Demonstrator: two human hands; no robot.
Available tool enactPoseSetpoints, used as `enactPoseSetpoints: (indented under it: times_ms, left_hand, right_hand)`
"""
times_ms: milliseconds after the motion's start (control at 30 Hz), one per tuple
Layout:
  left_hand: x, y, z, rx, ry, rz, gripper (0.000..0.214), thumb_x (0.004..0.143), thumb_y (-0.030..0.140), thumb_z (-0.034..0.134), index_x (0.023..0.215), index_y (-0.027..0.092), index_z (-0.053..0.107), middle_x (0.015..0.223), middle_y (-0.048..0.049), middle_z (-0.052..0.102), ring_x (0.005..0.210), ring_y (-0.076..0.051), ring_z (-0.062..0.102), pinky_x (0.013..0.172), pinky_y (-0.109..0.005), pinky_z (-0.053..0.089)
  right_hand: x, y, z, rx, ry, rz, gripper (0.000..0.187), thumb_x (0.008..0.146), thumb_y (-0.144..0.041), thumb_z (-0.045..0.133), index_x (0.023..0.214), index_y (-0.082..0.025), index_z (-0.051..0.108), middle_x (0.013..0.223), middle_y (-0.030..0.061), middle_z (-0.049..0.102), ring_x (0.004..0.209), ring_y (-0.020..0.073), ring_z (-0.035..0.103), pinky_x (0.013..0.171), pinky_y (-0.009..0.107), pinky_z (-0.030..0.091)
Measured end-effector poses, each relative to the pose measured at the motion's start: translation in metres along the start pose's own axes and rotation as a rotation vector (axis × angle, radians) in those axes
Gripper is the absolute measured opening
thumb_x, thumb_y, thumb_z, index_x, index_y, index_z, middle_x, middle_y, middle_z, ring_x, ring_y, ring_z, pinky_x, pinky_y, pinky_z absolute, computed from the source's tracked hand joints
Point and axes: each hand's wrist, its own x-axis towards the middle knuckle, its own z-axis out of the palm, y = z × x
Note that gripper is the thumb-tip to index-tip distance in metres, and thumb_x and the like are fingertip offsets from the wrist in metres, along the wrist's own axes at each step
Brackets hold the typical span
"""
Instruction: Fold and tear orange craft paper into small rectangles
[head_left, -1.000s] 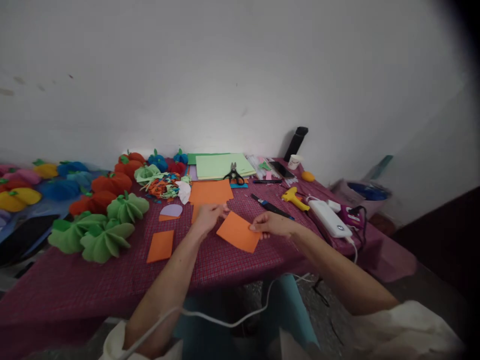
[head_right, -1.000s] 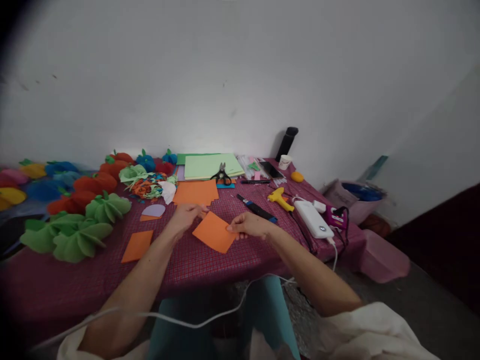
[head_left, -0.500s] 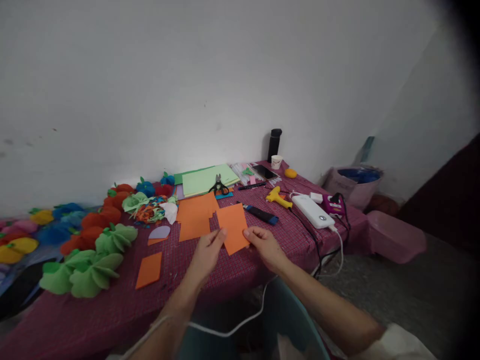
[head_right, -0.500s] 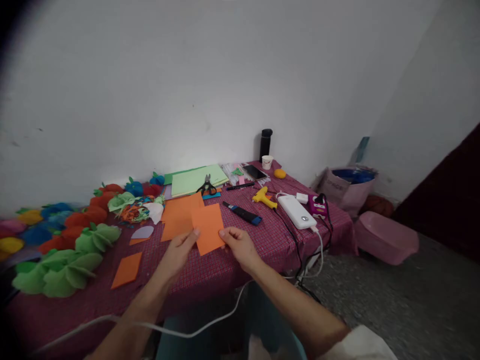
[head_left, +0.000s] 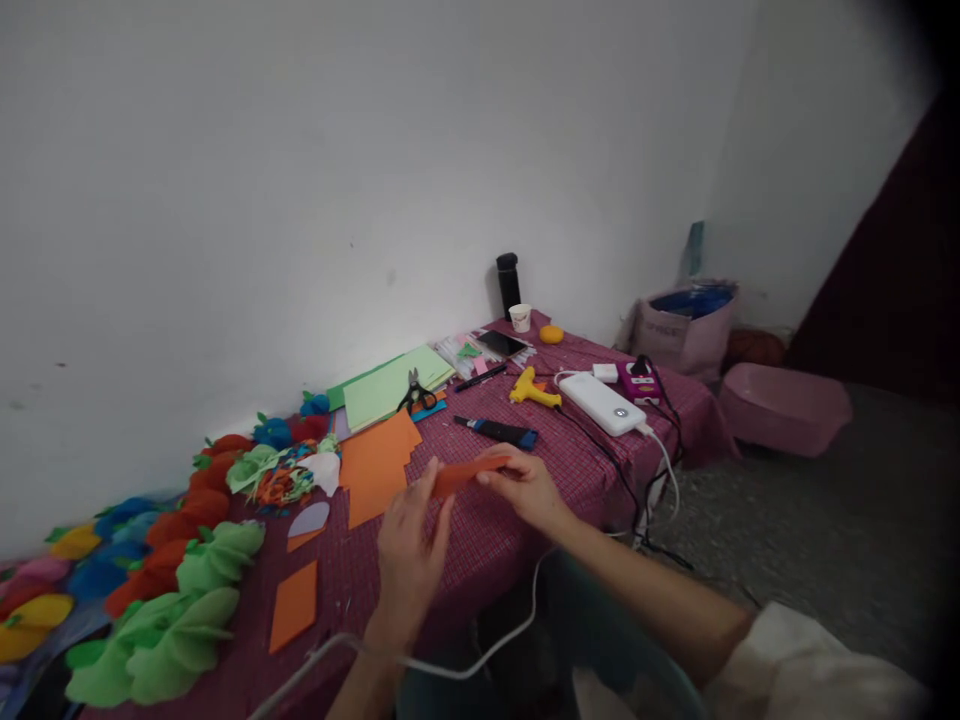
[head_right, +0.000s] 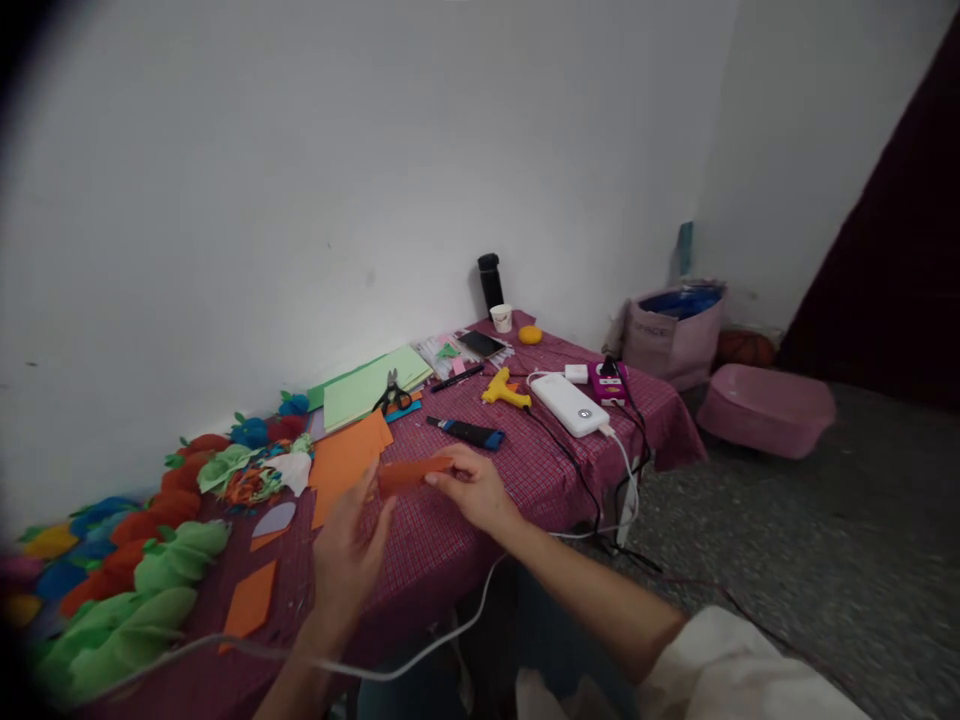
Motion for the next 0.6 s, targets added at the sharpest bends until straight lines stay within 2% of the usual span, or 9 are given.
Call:
enactPoseSetpoints:
  times_ms: [67, 133, 233, 367, 500, 600]
  left_hand:
    - [-0.005, -0.003, 0.003, 0.082, 0.053, 0.135, 0.049, 0.077, 0.016, 0.049, 0.124, 0.022, 0.036, 0.115, -0.0080, 0.054, 0.103, -0.020, 0.049, 0.089, -0.034, 0.033]
    - [-0.013, -0.008, 0.005, 0.128, 0.092, 0.214, 0.051, 0.076, 0.011, 0.050, 0.124, 0.024, 0.038, 0.114, -0.0081, 0.055, 0.104, -0.020, 0.050, 0.089, -0.036, 0.033]
    - [-0.025, -0.014, 0.004, 0.152, 0.189, 0.264, 0.048, 0.074, 0.007, 0.052, 0.117, 0.024, 0.046, 0.107, -0.0085, 0.059, 0.100, -0.020, 0.053, 0.086, -0.037, 0.037]
    - [-0.032, -0.016, -0.001, 0.159, 0.313, 0.331, 0.041, 0.067, 0.003, 0.059, 0.104, 0.019, 0.055, 0.097, -0.0084, 0.064, 0.091, -0.018, 0.057, 0.080, -0.035, 0.041]
    - [-0.031, -0.014, -0.004, 0.149, 0.341, 0.356, 0.032, 0.064, 0.001, 0.061, 0.091, 0.016, 0.057, 0.092, -0.0085, 0.065, 0.090, -0.018, 0.058, 0.078, -0.035, 0.043]
    - [-0.029, -0.014, -0.004, 0.162, 0.338, 0.384, 0.029, 0.064, 0.001, 0.060, 0.089, 0.016, 0.056, 0.090, -0.0080, 0.065, 0.090, -0.019, 0.058, 0.078, -0.036, 0.042]
  right_hand:
    - [-0.003, -0.002, -0.001, -0.041, 0.063, -0.087, 0.010, 0.071, -0.025, 0.060, 0.078, -0.024, 0.066, 0.087, 0.0045, 0.061, 0.086, 0.0179, 0.054, 0.079, 0.033, 0.041]
    - [-0.005, -0.004, -0.001, -0.046, 0.075, -0.143, 0.012, 0.072, -0.023, 0.058, 0.081, -0.026, 0.066, 0.089, 0.0048, 0.062, 0.087, 0.0180, 0.055, 0.079, 0.033, 0.042]
    - [-0.008, -0.007, 0.000, -0.029, 0.049, -0.200, 0.014, 0.074, -0.024, 0.056, 0.083, -0.025, 0.067, 0.090, 0.0057, 0.063, 0.086, 0.0182, 0.057, 0.077, 0.033, 0.044]
    - [-0.010, -0.009, 0.005, 0.001, 0.023, -0.248, 0.015, 0.071, -0.020, 0.060, 0.084, -0.024, 0.066, 0.093, 0.0058, 0.064, 0.086, 0.0180, 0.058, 0.077, 0.032, 0.045]
    - [-0.015, -0.009, 0.008, 0.011, -0.017, -0.231, 0.020, 0.070, -0.015, 0.061, 0.086, -0.026, 0.066, 0.097, 0.0045, 0.063, 0.088, 0.0174, 0.058, 0.077, 0.031, 0.046]
    - [-0.017, -0.007, 0.008, -0.002, -0.034, -0.209, 0.021, 0.072, -0.014, 0.059, 0.087, -0.026, 0.066, 0.099, 0.0043, 0.062, 0.090, 0.0174, 0.058, 0.078, 0.031, 0.046]
